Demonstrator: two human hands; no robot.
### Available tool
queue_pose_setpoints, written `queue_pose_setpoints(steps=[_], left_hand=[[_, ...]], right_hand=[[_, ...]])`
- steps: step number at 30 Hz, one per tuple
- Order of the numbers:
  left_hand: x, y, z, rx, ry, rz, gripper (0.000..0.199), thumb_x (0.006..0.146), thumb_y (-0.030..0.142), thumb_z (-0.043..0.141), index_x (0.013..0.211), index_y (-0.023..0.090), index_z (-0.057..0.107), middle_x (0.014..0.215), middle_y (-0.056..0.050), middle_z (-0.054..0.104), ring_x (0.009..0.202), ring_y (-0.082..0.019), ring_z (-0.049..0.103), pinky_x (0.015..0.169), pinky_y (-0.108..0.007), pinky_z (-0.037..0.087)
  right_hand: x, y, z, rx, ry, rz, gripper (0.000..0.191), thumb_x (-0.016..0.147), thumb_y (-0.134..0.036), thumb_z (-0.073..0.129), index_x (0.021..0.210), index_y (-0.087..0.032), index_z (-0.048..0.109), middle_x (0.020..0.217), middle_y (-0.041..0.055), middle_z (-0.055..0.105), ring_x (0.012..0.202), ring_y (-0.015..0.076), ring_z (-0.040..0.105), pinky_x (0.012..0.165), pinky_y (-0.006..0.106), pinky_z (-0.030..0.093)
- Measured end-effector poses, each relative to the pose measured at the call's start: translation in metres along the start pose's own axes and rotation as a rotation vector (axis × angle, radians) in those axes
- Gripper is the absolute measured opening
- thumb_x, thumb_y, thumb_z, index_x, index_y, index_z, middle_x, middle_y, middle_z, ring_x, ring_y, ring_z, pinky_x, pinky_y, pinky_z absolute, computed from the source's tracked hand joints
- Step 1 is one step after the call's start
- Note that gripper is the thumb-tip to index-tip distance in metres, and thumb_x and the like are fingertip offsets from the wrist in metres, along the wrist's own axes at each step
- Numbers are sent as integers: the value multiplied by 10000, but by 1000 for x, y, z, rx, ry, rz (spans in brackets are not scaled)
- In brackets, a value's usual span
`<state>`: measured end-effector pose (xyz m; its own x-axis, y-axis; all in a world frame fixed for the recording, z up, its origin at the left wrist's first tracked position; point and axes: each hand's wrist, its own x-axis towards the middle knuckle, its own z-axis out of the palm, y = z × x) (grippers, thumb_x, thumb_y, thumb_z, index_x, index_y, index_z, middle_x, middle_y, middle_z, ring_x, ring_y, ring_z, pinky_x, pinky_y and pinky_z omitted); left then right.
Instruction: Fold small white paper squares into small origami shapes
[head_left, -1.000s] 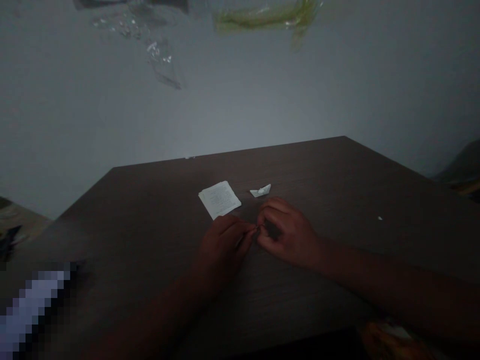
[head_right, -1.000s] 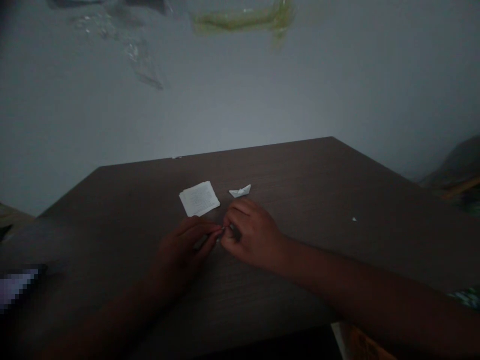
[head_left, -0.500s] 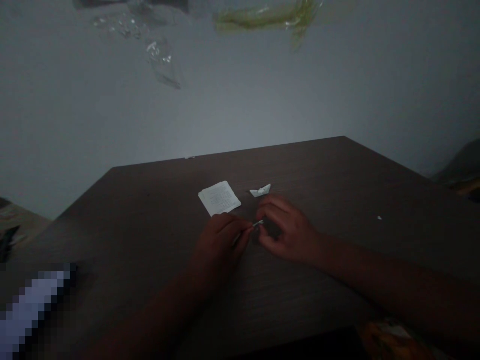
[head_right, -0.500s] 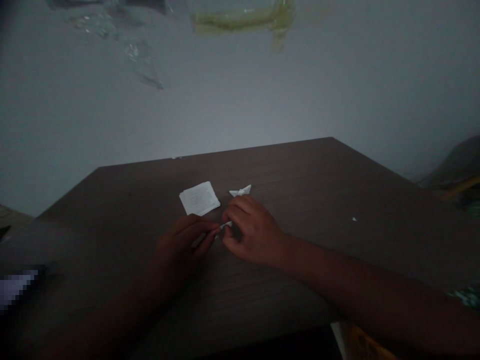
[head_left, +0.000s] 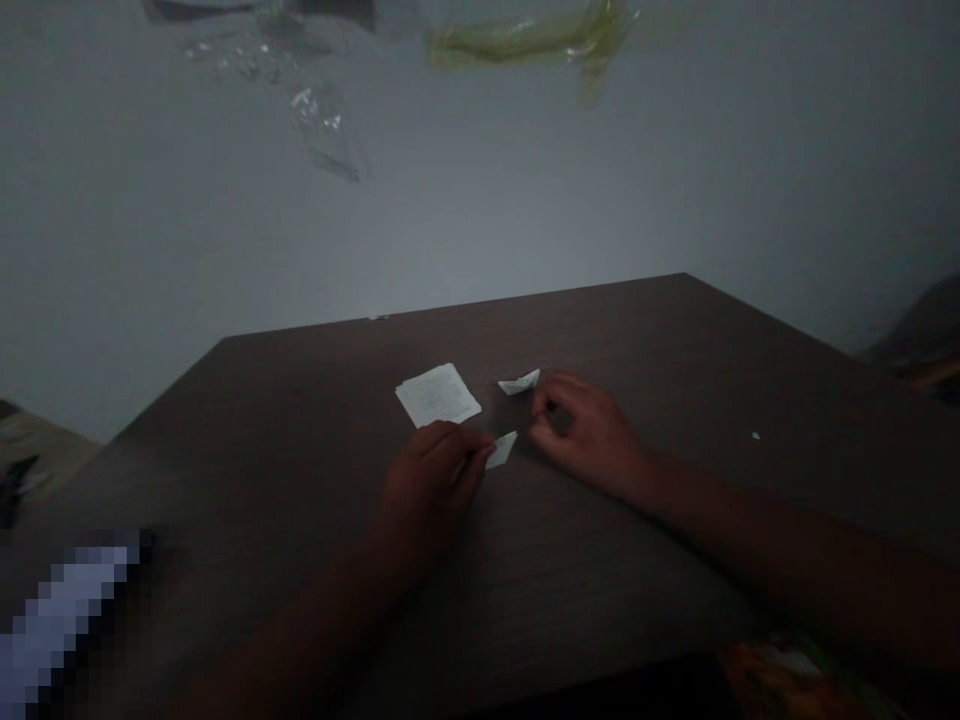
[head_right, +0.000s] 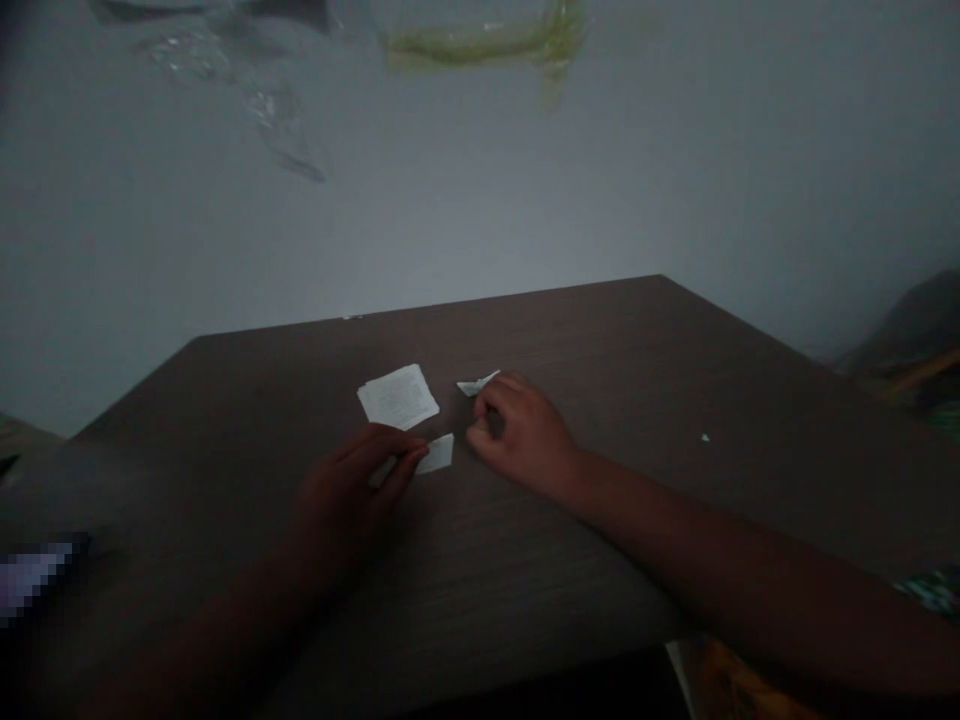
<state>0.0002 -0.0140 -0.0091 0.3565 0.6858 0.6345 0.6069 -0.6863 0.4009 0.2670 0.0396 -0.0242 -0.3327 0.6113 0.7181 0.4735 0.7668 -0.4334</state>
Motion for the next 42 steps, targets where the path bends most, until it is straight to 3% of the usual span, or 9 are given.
queue_pose_setpoints(steps=[5, 10, 17, 29, 35, 42], left_hand=[[5, -14, 4, -165, -66, -167, 152, 1156, 254, 770, 1063, 269, 889, 982, -29, 910, 868, -238, 848, 853, -354, 730], [6, -20, 6, -256, -88, -178, 150, 1143, 245, 775, 1065, 263, 902, 1029, -52, 899, 925, -242, 851, 844, -350, 715], [4, -26, 6, -261, -130, -171, 160, 1146, 244, 784, 1092, 284, 930, 1027, -53, 888, 923, -251, 849, 860, -376, 741], [3, -29, 4, -266, -151, -151, 150, 1134, 218, 794, 1089, 313, 901, 1025, -69, 915, 910, -289, 878, 847, -418, 762], [3, -30, 3, -255, -150, -140, 178, 1140, 191, 763, 1122, 310, 894, 1052, -61, 912, 954, -279, 891, 878, -407, 762], [1, -30, 6, -282, -153, -145, 175, 1147, 186, 772, 1110, 308, 891, 1078, -68, 908, 969, -270, 888, 883, -410, 752]], right_hand=[[-3, -7, 0, 119, -142, 32, 158, 987, -149, 722, 1059, -283, 684, 1011, 33, 793, 949, 257, 753, 899, 400, 623], [-6, -14, -3, 172, -193, -51, 225, 1027, -160, 719, 1216, -281, 710, 1157, 62, 843, 1045, 267, 796, 970, 427, 659], [-7, -13, -5, 306, -317, -1, 202, 1087, -164, 723, 1247, -283, 760, 1136, 42, 870, 1025, 256, 820, 962, 414, 678], [-10, -8, 3, 533, -375, 241, 157, 1103, -185, 745, 1206, -265, 833, 1095, 25, 885, 1013, 231, 842, 905, 365, 694], [-10, -4, 8, 649, -406, 310, 56, 1120, -278, 802, 1164, -260, 833, 1070, 26, 859, 1007, 225, 826, 923, 386, 699], [-10, 1, 11, 822, -456, 398, 136, 1051, -341, 888, 1127, -251, 819, 1019, 8, 838, 940, 206, 803, 894, 373, 680]])
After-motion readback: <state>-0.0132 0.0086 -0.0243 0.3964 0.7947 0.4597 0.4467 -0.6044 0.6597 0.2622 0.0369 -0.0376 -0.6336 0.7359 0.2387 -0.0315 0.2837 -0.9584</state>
